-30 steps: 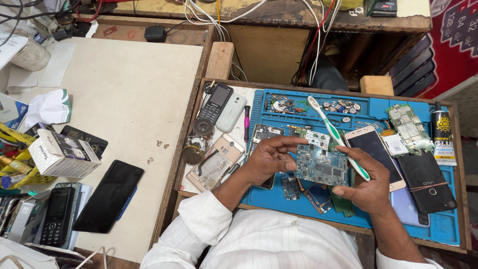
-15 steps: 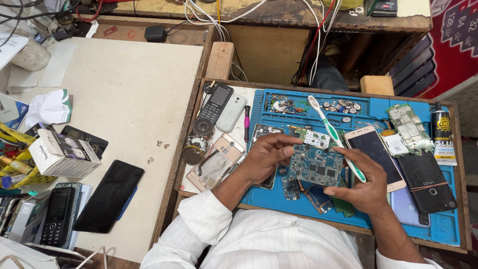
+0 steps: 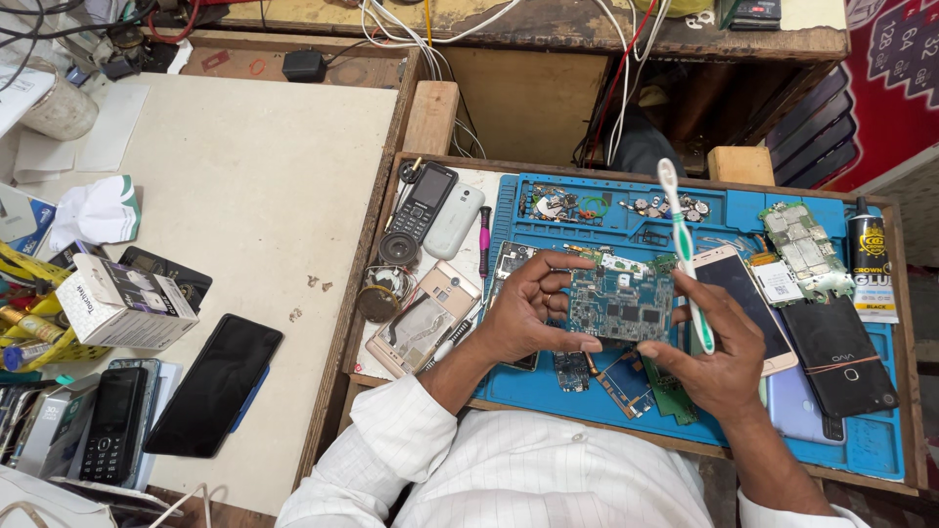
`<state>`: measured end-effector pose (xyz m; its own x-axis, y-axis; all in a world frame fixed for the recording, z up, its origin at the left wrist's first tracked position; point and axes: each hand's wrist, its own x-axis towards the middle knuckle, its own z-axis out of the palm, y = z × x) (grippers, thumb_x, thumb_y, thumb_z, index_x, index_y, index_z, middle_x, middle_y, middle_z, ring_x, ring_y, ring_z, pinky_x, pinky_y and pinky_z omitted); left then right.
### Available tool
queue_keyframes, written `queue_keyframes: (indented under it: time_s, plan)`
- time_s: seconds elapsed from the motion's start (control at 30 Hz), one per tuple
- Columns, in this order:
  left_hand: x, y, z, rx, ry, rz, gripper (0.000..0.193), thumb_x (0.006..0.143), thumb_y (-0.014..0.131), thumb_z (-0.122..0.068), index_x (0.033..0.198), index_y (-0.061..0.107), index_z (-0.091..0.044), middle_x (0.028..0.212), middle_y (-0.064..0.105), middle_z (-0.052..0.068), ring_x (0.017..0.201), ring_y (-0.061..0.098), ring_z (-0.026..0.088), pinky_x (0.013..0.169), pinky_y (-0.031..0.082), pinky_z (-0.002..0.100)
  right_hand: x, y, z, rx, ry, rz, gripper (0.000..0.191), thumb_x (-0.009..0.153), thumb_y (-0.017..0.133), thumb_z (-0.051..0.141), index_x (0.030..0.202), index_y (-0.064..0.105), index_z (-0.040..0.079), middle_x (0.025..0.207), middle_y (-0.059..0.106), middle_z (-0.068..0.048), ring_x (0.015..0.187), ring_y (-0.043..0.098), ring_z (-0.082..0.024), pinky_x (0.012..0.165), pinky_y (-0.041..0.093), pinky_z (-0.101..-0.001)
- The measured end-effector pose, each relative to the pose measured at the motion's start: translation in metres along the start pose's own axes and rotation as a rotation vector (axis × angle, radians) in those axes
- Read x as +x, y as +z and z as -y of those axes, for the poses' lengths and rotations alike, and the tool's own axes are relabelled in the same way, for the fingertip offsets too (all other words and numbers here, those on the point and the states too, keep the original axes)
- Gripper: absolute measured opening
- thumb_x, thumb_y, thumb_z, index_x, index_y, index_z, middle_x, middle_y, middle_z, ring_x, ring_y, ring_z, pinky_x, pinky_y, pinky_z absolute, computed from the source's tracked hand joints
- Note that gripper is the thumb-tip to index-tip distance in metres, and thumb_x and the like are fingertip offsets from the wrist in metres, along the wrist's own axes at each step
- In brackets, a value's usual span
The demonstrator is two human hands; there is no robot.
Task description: The person holds a smartphone motherboard over a blue repair mat and scrubs its surface with a toothbrush, repositioning and turning the board to brush different areas. They also use a small pointed tool on the board before switching to the toothbrush and continue brushing until the end.
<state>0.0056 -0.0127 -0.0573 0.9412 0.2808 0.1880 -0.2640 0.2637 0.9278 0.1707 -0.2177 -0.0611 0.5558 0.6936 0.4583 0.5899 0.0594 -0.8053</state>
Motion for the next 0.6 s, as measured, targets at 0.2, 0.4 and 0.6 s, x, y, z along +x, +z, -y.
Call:
queue_keyframes:
  time_s: [0.2,0.4,0.6]
  plan:
    - [-0.002,0.004,0.004,-0.068,0.023,-0.004,0.079,0.078,0.087,0.008,0.142,0.045,-0.011,0.133,0.067,0.014,0.124,0.067,0.020,0.100,0.062,0.033,-0.004,0.000,0.006,-0.014,-0.079,-0.068,0.054,0.079,0.089,0.011,0.128,0.068,0.001,0.114,0.069,-0.012,0.091,0.068,-0.014,0.078,0.056,-0.0258]
    - [-0.003,0.004,0.006,-0.042,0.062,-0.049,0.076,0.080,0.085,0.013,0.141,0.044,-0.009,0.132,0.067,0.019,0.121,0.070,0.024,0.101,0.064,0.036,-0.009,0.001,0.013,-0.032,-0.094,-0.086,0.039,0.086,0.085,0.001,0.122,0.070,-0.002,0.108,0.071,-0.014,0.086,0.070,-0.016,0.074,0.056,-0.0264]
    - [-0.002,0.005,0.005,-0.036,0.090,-0.055,0.078,0.080,0.085,0.015,0.140,0.042,-0.009,0.130,0.069,0.019,0.120,0.071,0.023,0.101,0.065,0.036,-0.008,0.001,0.016,0.006,-0.097,-0.066,0.035,0.089,0.084,0.001,0.121,0.070,0.000,0.112,0.071,-0.014,0.088,0.072,-0.015,0.075,0.058,-0.0237]
